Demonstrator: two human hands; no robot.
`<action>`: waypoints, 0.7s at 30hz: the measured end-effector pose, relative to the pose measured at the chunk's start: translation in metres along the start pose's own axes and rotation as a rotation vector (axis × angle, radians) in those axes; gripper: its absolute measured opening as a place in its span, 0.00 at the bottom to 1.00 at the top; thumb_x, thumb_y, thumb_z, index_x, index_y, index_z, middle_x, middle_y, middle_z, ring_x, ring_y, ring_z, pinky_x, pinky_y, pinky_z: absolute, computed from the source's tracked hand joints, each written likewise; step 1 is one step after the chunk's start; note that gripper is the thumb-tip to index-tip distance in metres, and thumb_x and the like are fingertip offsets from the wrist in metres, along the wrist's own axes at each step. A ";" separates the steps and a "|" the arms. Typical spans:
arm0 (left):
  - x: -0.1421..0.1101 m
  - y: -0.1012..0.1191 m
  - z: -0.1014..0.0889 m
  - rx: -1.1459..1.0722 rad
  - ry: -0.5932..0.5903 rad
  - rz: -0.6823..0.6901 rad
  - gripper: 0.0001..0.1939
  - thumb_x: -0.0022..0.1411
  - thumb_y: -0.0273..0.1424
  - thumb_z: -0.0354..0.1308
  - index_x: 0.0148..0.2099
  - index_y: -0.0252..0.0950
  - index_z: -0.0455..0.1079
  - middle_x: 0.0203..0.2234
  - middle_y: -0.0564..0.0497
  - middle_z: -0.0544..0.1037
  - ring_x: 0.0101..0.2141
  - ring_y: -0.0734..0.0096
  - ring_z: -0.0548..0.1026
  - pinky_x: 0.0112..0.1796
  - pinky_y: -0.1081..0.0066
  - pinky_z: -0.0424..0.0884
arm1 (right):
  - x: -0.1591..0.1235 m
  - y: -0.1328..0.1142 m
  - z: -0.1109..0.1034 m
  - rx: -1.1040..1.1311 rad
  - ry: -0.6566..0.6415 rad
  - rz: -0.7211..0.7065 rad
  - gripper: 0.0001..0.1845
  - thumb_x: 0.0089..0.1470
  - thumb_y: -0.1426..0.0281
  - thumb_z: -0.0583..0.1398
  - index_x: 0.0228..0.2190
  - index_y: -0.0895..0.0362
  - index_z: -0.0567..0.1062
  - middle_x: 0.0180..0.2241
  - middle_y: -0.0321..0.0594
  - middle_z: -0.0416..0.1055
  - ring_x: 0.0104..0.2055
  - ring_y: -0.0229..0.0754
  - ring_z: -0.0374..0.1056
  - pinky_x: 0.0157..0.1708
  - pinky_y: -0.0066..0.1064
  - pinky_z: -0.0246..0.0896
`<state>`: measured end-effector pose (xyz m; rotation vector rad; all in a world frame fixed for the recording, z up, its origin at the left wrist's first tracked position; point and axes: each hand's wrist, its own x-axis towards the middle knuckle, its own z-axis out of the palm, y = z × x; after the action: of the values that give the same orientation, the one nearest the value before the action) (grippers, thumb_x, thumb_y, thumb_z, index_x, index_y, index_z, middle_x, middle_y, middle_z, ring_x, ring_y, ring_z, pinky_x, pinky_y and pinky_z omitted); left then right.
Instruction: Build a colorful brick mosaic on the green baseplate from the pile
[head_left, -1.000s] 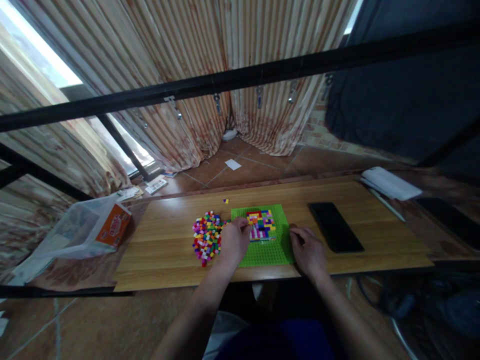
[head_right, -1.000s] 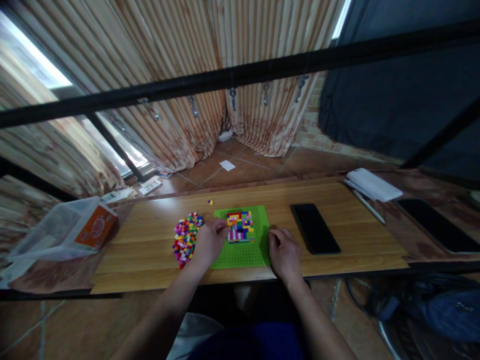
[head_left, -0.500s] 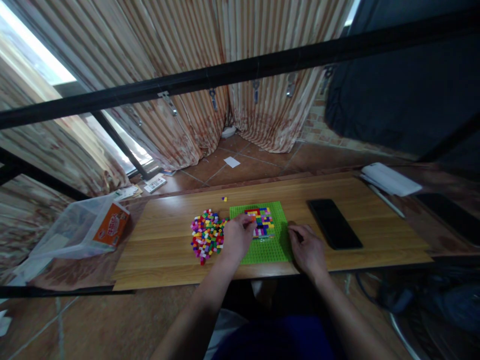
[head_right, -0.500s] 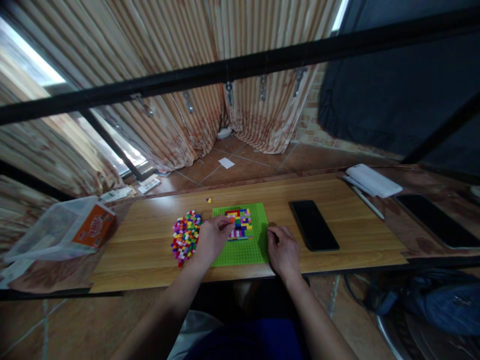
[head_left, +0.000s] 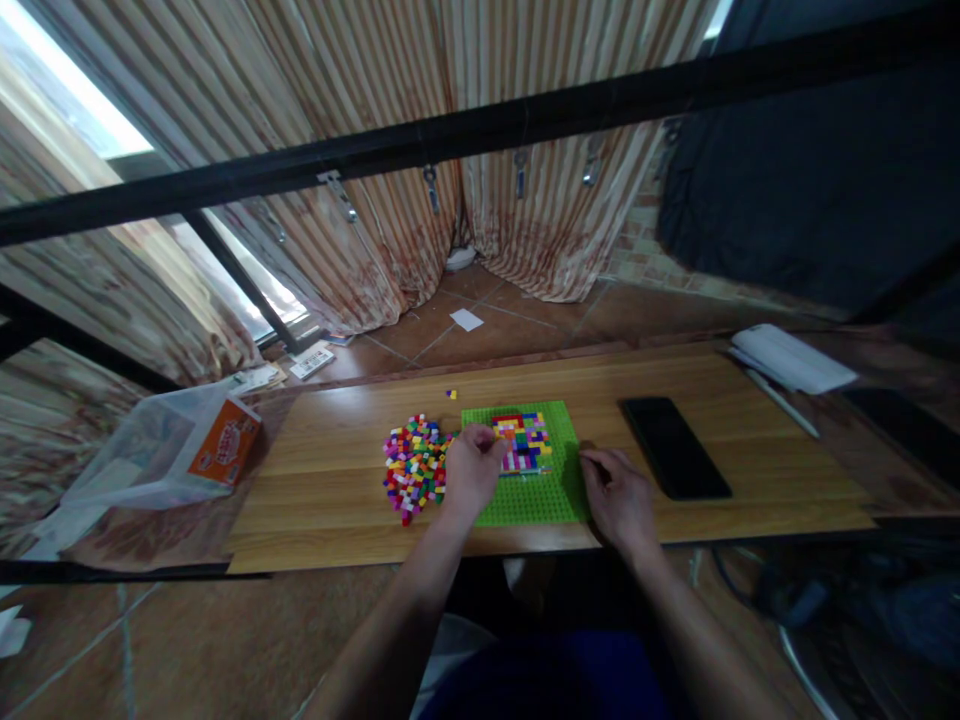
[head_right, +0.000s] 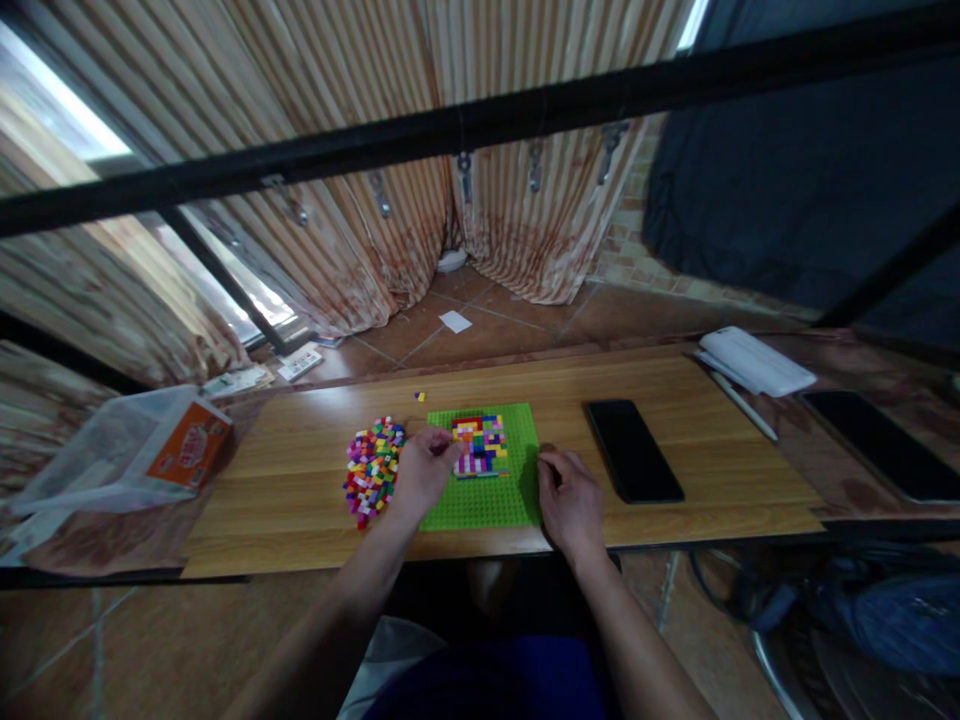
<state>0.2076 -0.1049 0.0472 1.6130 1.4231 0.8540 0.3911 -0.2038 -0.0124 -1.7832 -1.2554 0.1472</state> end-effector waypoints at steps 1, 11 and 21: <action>0.001 -0.001 0.000 -0.012 0.002 -0.007 0.03 0.54 0.27 0.62 0.30 0.34 0.70 0.22 0.54 0.74 0.25 0.73 0.72 0.29 0.74 0.65 | 0.000 0.001 0.000 0.003 -0.002 0.004 0.19 0.61 0.58 0.53 0.35 0.56 0.78 0.37 0.47 0.76 0.39 0.47 0.72 0.41 0.39 0.67; 0.002 -0.006 0.007 -0.121 0.017 -0.018 0.05 0.51 0.27 0.62 0.28 0.36 0.68 0.20 0.57 0.71 0.23 0.76 0.69 0.28 0.75 0.64 | 0.000 0.002 0.000 -0.012 -0.011 0.009 0.20 0.61 0.57 0.52 0.35 0.56 0.78 0.37 0.46 0.76 0.39 0.47 0.72 0.39 0.38 0.67; 0.011 -0.023 -0.007 -0.210 0.102 0.055 0.07 0.58 0.33 0.58 0.33 0.34 0.71 0.23 0.54 0.75 0.26 0.75 0.72 0.29 0.76 0.67 | 0.000 0.000 -0.001 -0.054 -0.020 -0.001 0.19 0.61 0.58 0.52 0.35 0.56 0.78 0.38 0.47 0.76 0.39 0.47 0.73 0.38 0.37 0.66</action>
<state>0.1924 -0.0916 0.0297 1.4726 1.3149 1.0935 0.3919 -0.2047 -0.0117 -1.8308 -1.2852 0.1320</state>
